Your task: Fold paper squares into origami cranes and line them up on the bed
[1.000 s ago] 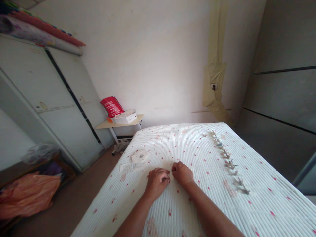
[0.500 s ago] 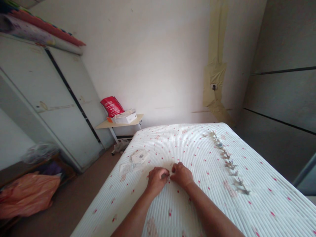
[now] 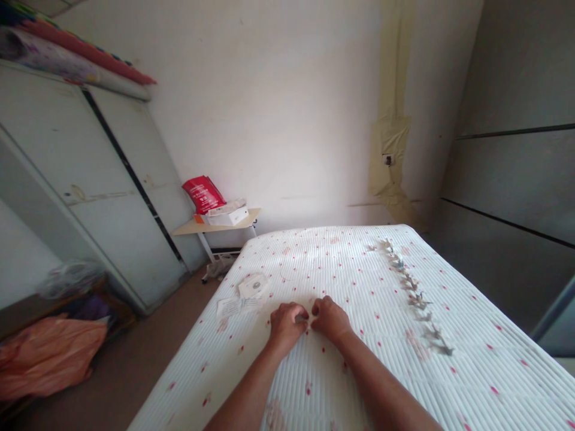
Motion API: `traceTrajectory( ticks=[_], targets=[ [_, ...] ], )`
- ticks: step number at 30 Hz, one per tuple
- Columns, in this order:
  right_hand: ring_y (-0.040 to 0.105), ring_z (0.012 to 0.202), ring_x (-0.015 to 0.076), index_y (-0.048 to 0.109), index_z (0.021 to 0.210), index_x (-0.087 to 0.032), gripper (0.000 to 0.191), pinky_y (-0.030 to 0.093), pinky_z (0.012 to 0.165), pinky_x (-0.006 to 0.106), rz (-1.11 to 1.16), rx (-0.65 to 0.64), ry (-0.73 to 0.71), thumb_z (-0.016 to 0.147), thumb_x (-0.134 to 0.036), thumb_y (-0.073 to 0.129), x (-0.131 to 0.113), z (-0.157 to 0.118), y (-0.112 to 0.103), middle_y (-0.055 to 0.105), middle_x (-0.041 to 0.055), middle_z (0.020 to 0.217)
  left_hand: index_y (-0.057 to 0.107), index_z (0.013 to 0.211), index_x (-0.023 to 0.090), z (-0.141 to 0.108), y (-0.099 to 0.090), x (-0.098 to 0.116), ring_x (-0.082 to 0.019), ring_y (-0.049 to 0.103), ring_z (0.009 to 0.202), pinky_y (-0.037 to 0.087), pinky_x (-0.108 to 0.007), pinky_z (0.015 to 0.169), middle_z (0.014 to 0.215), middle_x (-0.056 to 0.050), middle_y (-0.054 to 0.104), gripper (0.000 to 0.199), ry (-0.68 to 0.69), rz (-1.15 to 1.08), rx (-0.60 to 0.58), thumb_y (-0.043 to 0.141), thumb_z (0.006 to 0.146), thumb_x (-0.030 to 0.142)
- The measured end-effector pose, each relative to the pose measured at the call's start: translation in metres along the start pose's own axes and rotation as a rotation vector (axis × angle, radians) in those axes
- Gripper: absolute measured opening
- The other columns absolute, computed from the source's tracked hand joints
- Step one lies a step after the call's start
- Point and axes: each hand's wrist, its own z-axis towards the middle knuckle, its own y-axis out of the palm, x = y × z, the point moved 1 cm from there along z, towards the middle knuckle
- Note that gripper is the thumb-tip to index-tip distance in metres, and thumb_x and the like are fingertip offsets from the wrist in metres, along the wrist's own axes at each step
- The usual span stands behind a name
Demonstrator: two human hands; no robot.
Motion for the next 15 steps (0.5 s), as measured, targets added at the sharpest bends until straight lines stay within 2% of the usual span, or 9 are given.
traceTrajectory(
  ticks=[9, 15],
  targets=[
    [0.058, 0.084, 0.0144, 0.066, 0.086, -0.016, 0.031, 0.04, 0.069, 0.019, 0.05, -0.055, -0.047, 0.059, -0.005, 0.056, 0.0073, 0.0043, -0.0015, 0.061, 0.0055, 0.092, 0.066, 0.081, 0.027, -0.0006, -0.0003, -0.0031, -0.017, 0.053, 0.098, 0.034, -0.03, 0.087, 0.092, 0.005, 0.067, 0.023, 0.019, -0.05, -0.001, 0.057, 0.065, 0.012],
    [0.059, 0.082, 0.0153, 0.065, 0.083, -0.017, 0.018, 0.039, 0.066, 0.021, 0.052, -0.036, -0.013, 0.066, -0.019, 0.058, -0.0002, -0.0003, -0.004, 0.06, 0.0049, 0.09, 0.065, 0.083, 0.027, -0.0007, 0.0016, -0.0062, -0.017, 0.053, 0.098, 0.035, -0.03, 0.088, 0.093, 0.005, 0.067, 0.026, 0.028, -0.07, 0.0, 0.057, 0.064, 0.011]
  ],
)
